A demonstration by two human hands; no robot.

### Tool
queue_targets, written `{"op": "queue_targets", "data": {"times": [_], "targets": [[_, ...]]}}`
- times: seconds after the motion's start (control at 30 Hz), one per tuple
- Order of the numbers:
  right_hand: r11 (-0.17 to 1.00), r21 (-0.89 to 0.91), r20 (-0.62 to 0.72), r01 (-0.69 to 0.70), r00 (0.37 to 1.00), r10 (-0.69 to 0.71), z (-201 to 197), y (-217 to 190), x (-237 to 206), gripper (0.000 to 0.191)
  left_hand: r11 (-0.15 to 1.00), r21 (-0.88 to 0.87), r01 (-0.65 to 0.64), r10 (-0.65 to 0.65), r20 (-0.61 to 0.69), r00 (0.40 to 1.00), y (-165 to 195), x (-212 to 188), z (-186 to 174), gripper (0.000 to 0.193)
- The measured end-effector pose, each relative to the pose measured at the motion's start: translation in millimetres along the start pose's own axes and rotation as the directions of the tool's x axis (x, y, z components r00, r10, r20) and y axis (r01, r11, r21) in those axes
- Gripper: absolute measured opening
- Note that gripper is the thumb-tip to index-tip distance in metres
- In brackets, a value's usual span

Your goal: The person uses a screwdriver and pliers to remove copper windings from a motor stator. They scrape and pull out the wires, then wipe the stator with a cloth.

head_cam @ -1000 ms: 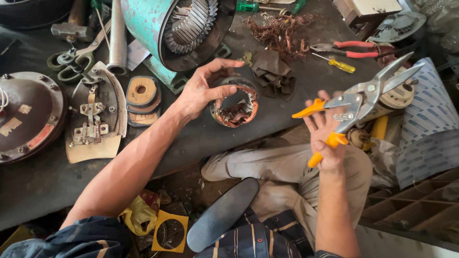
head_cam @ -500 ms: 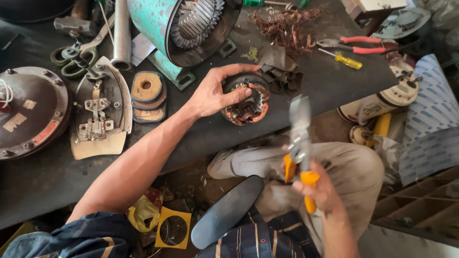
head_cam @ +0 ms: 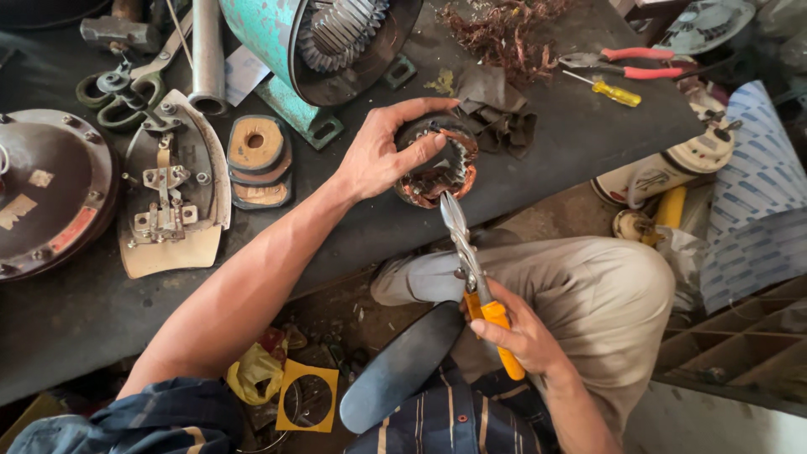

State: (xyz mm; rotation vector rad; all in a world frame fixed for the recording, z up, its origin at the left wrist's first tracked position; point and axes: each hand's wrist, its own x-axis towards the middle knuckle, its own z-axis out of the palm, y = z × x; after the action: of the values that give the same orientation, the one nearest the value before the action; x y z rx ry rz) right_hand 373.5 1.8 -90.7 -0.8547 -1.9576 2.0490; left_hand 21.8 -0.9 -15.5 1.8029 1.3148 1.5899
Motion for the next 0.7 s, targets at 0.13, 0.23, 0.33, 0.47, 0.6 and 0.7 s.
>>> {"op": "queue_targets", "data": {"times": [0.13, 0.23, 0.33, 0.47, 0.6, 0.7], "targets": [[0.999, -0.047, -0.003, 0.008, 1.000, -0.008, 1, -12, 3, 0.063, 1.000, 0.008, -0.005, 0.005, -0.020, 1.000, -4, 0, 0, 0.048], [0.998, -0.063, 0.015, 0.016, 1.000, -0.015, -3, -19, 3, 0.064, 0.995, -0.004, 0.101, -0.101, -0.018, 0.995, -8, 0, 1, 0.047], [0.993, -0.116, 0.051, 0.025, 0.999, -0.020, -7, -24, 6, 0.061, 0.995, -0.043, 0.093, -0.094, -0.010, 0.996, -13, 1, -1, 0.045], [0.989, -0.079, 0.056, -0.128, 0.990, 0.133, -17, -31, 7, 0.063, 0.990, -0.094, 0.101, -0.103, -0.015, 0.995, -15, 0, -2, 0.047], [0.993, 0.048, 0.208, -0.108, 0.973, 0.096, -29, -39, 4, 0.063, 0.999, -0.007, 0.053, -0.053, -0.022, 0.998, -11, -1, -3, 0.047], [0.977, 0.047, 0.225, -0.206, 0.956, 0.190, -37, -46, -5, 0.063, 0.999, 0.035, 0.018, -0.018, -0.018, 1.000, -3, -4, -2, 0.047]]}}
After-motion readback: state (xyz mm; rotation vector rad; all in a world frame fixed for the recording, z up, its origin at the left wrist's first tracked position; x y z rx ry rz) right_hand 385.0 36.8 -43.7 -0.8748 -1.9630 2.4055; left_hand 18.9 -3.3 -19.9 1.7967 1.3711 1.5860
